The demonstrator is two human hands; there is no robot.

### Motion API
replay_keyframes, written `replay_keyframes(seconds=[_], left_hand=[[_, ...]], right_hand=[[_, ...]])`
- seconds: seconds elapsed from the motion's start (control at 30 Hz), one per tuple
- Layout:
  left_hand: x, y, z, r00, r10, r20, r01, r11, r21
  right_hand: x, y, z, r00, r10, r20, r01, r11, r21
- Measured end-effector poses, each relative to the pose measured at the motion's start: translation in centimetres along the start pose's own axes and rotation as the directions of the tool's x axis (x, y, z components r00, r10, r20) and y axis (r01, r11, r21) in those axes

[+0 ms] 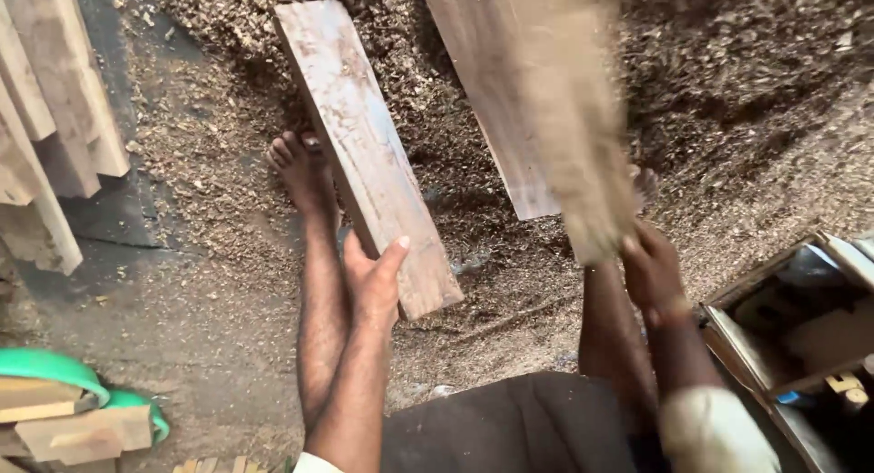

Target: Organizing and stacking wooden planks on the floor in a workshop.

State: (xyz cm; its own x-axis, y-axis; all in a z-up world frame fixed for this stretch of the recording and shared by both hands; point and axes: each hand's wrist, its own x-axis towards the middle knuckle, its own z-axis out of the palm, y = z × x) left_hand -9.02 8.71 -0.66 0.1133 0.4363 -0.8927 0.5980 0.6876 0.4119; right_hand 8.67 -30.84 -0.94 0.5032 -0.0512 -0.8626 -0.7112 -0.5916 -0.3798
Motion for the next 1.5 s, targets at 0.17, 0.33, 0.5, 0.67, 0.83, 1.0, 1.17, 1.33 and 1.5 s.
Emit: replay_keyframes(seconds=[0.17, 0.33, 0.5, 0.67, 0.83, 1.0, 1.17, 1.33, 1.5], left_hand=[[0.9, 0.9, 0.0, 0.997, 0.033, 0.068, -0.031, 0.999, -0.033], [-0.1, 2.0, 0.0, 0.999, 0.004, 0.034, -0.006, 0.998, 0.065], [-0.7, 1.3, 0.0, 0.999, -0.006, 0.035, 0.005, 1.000, 0.030], [-0.6, 0.7, 0.3, 1.000, -0.011, -0.005, 0.011, 1.000, 0.013], [-1.2, -0.5, 0.5, 1.000, 0.026, -0.006, -0.026, 0.998, 0.055], [-0.7, -0.8, 1.5, 0.994, 0.109, -0.006, -0.109, 0.993, -0.037], [-0.3, -0.4, 1.6, 1.000, 0.013, -0.020, -0.012, 0.998, 0.066], [0.0, -1.6, 1.3, 0.999, 0.043, -0.028, -0.042, 0.999, 0.031], [-0.4, -1.3, 1.3, 0.998, 0.062, -0.026, -0.061, 0.997, 0.044]], right_hand=[[5.5, -13.0, 6.8, 0.995, 0.086, -0.044, -0.085, 0.577, -0.812], [11.1, -5.6, 4.4, 0.936, -0.194, -0.294, -0.077, 0.702, -0.708], [15.8, 13.3, 6.5, 0.728, -0.401, -0.556, 0.180, 0.894, -0.410], [13.9, 6.3, 7.9, 0.818, -0.052, -0.572, 0.294, 0.893, 0.340], [13.1, 6.0, 7.8, 0.821, -0.103, -0.562, 0.307, 0.909, 0.282], [20.4, -8.3, 2.5, 0.773, -0.527, -0.353, -0.141, 0.399, -0.906], [20.4, -13.7, 1.8, 0.377, -0.926, 0.034, 0.029, -0.025, -0.999], [13.7, 8.3, 7.0, 0.770, -0.577, -0.273, 0.096, 0.528, -0.844], [15.5, 12.1, 5.7, 0.811, -0.328, -0.485, 0.139, 0.913, -0.384]])
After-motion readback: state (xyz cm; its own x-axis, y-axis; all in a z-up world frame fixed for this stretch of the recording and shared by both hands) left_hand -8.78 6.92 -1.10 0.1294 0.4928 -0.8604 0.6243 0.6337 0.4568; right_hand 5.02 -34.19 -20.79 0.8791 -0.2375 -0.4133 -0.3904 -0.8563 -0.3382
